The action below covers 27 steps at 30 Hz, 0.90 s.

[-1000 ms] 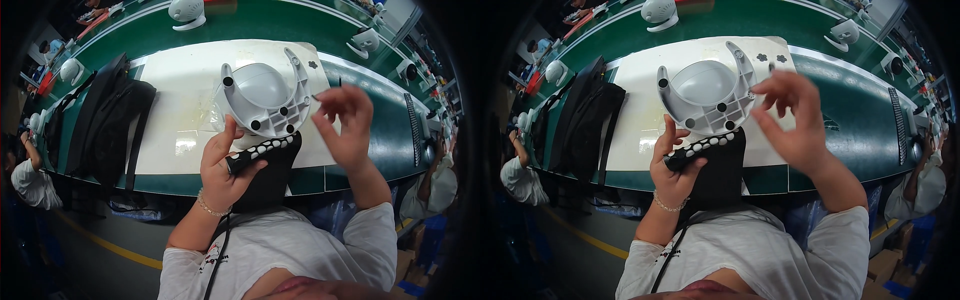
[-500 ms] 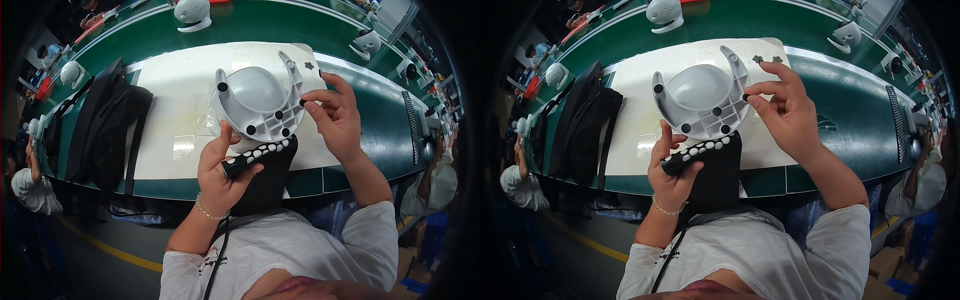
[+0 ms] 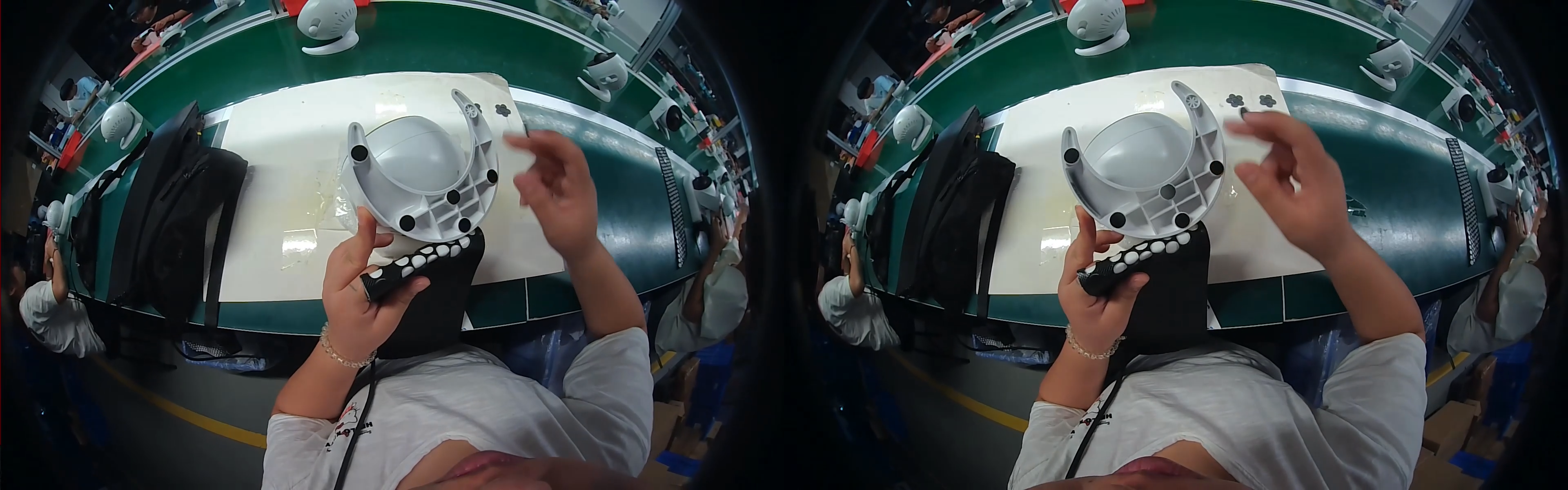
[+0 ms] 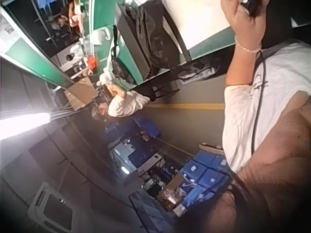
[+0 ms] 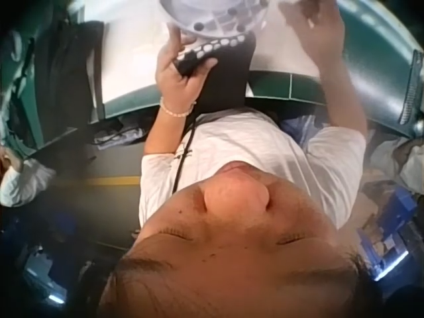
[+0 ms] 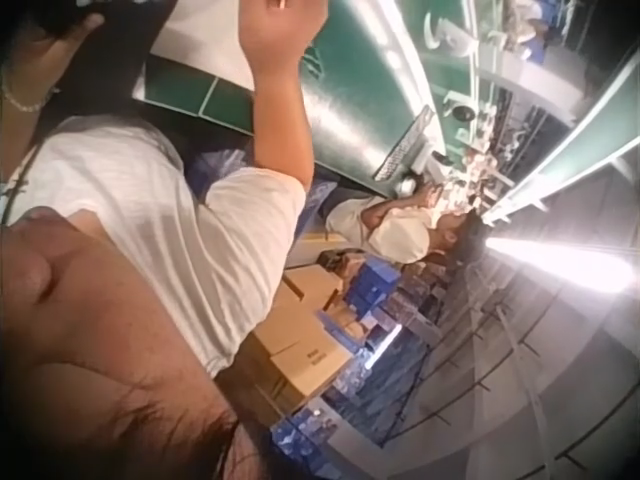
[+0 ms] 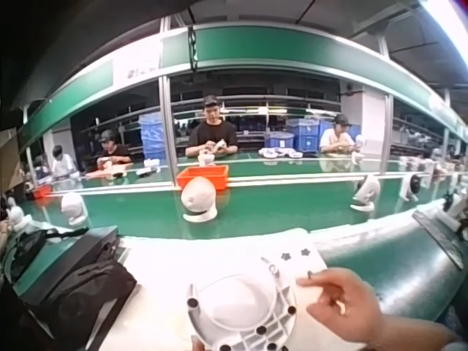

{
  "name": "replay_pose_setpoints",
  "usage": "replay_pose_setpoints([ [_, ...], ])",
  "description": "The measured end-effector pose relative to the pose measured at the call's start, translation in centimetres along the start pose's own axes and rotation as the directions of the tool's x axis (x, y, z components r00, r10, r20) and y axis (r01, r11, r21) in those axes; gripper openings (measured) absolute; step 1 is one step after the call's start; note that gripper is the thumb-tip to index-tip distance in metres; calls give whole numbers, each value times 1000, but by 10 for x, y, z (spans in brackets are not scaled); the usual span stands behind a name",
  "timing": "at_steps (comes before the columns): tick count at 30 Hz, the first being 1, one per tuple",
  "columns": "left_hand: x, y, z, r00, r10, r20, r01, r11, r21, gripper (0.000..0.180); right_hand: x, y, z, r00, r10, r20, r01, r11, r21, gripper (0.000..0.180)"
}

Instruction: Manually assembling small plastic or rubber components into the housing of a light fixture or electronic device base on an assembly line.

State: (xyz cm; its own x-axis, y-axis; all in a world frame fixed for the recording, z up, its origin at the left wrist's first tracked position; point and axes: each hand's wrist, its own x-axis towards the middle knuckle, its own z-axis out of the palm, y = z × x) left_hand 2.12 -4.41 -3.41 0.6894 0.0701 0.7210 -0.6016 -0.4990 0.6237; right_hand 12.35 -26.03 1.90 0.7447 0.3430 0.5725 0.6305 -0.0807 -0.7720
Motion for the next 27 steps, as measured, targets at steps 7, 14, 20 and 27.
replay_pose_setpoints([
  [7,0,0,1,1000,-11,13,11,1000,-16,27,61,10,7,998,49,48,-51,998,44,14],
  [14,-5,1,-2,997,-70,30,71,997,-24,31,65,10,10,929,206,308,-273,943,191,21],
  [20,-4,2,-2,997,-56,43,57,998,-18,36,58,16,17,999,-26,45,30,996,-87,15],
  [27,-6,1,-1,994,-97,58,99,994,-38,38,56,38,5,948,-307,86,319,910,-266,25],
])
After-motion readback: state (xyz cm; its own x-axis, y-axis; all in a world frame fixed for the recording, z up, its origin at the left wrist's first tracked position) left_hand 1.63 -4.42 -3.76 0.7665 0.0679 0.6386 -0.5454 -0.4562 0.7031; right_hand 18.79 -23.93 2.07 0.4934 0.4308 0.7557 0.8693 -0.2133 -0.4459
